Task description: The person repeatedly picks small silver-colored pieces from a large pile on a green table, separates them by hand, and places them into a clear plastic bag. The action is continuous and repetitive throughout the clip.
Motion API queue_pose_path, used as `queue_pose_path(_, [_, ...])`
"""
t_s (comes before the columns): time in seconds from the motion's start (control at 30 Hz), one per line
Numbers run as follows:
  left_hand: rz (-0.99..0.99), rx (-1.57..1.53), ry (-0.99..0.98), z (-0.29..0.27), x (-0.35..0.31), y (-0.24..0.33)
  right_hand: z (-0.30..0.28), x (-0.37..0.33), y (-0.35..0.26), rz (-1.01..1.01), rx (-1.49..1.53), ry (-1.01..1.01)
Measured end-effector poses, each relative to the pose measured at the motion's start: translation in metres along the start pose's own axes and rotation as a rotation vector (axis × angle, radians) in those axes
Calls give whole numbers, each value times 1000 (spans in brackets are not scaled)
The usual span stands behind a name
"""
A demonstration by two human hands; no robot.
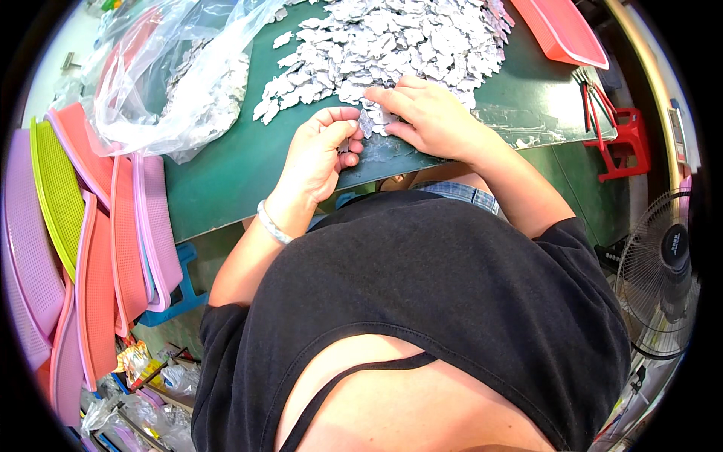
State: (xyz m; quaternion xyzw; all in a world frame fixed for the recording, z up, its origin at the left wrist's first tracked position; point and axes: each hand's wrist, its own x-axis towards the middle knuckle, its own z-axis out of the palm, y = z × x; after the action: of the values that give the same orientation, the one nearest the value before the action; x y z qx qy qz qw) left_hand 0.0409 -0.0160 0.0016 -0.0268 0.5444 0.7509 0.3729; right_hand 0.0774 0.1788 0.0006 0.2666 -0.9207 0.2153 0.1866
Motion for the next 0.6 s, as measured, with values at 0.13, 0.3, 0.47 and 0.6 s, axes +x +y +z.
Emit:
queue_pose_path(0.13, [4,7,0,2,0,0,3,-1,-2,48,26,-5])
queue_pose_path(0.3, [19,52,6,7,0,1,2,-2,-3,417,419,-4])
queue_pose_path(0.47, [47,11,-17,5,5,-2,-2,2,-7,486,645,7])
queue_pose_path(0.6, [36,-21,15,0,6,-3,-4,-6,-2,240,347,-121])
